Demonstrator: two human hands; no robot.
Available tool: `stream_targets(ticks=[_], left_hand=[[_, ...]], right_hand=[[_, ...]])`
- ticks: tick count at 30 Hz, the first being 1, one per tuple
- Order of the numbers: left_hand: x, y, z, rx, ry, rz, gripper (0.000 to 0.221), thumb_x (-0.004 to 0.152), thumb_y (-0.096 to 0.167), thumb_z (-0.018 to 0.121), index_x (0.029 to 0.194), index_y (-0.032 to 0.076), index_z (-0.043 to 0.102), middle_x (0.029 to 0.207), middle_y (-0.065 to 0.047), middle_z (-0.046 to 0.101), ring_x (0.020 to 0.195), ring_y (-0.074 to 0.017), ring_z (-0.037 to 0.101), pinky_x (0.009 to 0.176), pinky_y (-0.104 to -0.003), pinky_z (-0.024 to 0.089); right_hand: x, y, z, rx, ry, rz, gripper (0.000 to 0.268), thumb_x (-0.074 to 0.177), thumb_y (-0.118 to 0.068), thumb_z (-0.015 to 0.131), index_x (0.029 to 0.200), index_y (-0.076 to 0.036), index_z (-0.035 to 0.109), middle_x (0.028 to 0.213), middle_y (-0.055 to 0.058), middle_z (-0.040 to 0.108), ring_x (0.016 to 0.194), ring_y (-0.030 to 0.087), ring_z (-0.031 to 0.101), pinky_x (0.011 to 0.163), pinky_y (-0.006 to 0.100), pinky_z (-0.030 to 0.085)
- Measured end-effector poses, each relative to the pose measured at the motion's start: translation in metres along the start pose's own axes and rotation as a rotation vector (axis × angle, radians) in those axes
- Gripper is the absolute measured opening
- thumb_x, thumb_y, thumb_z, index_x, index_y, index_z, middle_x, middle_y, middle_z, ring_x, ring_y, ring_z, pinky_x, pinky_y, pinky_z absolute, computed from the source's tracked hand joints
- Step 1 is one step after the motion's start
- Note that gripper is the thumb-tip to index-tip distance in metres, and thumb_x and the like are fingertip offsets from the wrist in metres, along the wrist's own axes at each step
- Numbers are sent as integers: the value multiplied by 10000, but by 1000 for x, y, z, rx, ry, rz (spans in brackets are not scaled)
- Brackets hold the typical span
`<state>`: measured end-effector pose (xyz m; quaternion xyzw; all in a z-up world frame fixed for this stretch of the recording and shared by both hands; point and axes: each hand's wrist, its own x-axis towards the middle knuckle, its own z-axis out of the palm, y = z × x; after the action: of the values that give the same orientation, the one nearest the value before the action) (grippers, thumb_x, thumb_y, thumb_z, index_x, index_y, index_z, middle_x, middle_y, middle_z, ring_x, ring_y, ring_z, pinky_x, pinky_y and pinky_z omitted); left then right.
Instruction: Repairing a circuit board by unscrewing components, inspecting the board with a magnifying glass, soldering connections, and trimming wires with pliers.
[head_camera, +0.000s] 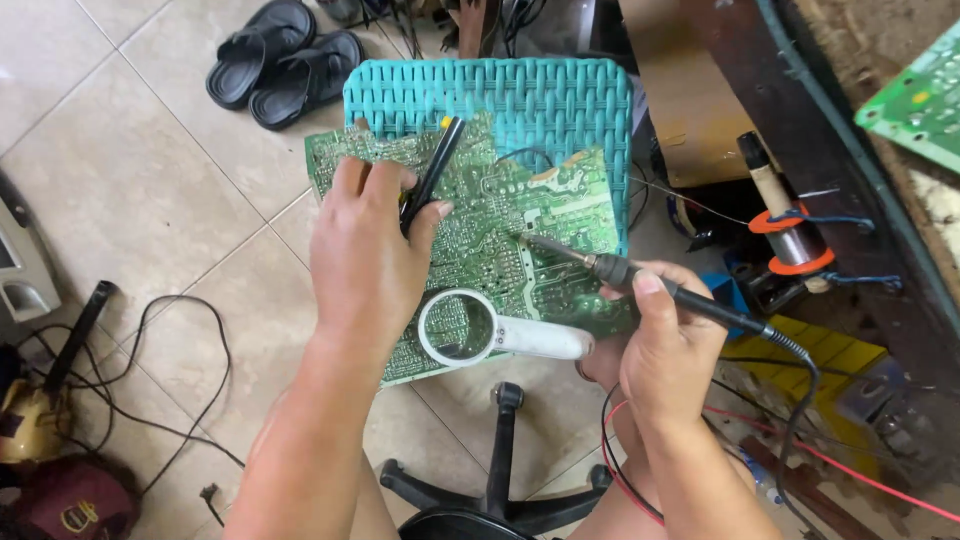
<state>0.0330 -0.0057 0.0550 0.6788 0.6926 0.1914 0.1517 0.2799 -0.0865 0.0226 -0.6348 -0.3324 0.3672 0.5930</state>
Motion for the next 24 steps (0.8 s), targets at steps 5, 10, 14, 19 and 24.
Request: stream_targets(ticks=[5, 10, 14, 19, 24], left_hand=[[5, -1, -35, -157, 5, 3, 250, 957, 227, 801, 1103, 83, 657, 981, -102, 529, 820, -422, 704, 671, -497, 585], [14, -7, -80, -519, -151, -182, 220, 1125, 224, 443, 1259, 67, 518, 1000, -40, 593, 586, -101, 650, 463, -262, 461], [13, 1, -96, -287, -491, -261, 399, 1025, 426, 572, 1231, 89, 513, 797, -24, 548, 595, -157, 499, 478, -361, 396], [1, -7, -88, 224, -437, -80, 345, 1007, 422, 594, 1311, 330, 729, 873, -1, 743, 742, -363, 707, 526, -538, 512], [19, -1, -110, -74, -546, -250, 427, 1080, 442, 404, 1294, 96, 534, 749, -62, 653, 692, -209, 687, 605, -413, 568]], right_hand=[[0, -3, 2, 22, -1, -31, 242, 936, -163, 662, 1022, 63, 676, 713, 250, 662, 664, 283, 705, 721, 344, 586], [0, -9, 2, -3, -106, 34, 264, 981, -276, 652, 1019, -17, 621, 877, 133, 654, 733, 234, 661, 770, 343, 580], [0, -11, 5, -63, -123, 24, 270, 969, -323, 676, 992, -57, 636, 842, 87, 663, 703, 202, 673, 757, 336, 594], [0, -8, 4, -78, -109, 28, 245, 965, -294, 655, 1005, -53, 637, 844, 103, 678, 702, 214, 688, 792, 360, 593], [0, -11, 7, -87, -104, 37, 245, 971, -292, 655, 1007, -50, 640, 859, 102, 678, 710, 214, 686, 789, 350, 596]])
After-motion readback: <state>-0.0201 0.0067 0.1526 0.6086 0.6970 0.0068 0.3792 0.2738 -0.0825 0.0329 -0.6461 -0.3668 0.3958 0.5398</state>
